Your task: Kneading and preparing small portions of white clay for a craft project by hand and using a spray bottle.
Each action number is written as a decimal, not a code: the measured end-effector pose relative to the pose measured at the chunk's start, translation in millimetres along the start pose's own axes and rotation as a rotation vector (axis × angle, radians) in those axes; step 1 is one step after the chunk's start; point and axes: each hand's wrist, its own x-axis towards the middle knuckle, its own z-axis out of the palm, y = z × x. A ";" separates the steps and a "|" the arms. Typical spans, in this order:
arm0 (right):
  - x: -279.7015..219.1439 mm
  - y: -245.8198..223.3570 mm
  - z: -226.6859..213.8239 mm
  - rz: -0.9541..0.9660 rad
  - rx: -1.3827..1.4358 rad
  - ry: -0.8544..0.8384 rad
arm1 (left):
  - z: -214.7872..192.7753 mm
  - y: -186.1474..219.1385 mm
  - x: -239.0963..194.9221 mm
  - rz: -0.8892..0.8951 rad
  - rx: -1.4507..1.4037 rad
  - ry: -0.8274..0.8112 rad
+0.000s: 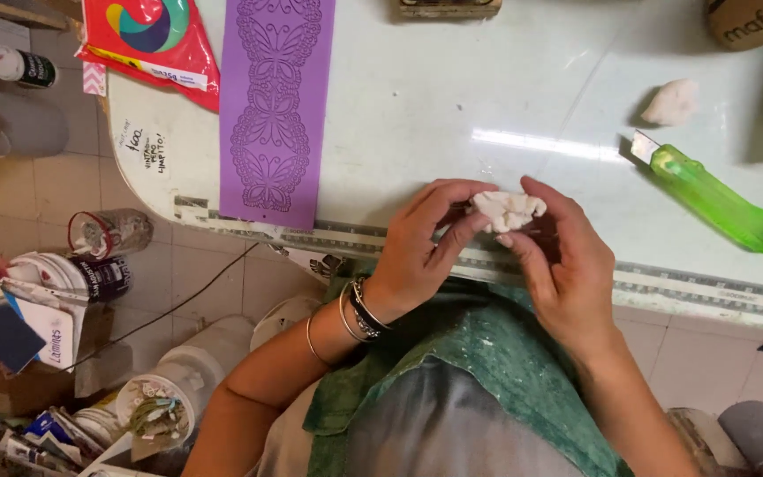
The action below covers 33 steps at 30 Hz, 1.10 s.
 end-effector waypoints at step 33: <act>9.3 32.3 55.2 -0.290 0.071 0.512 | 12.3 0.9 -4.4 0.194 0.038 0.236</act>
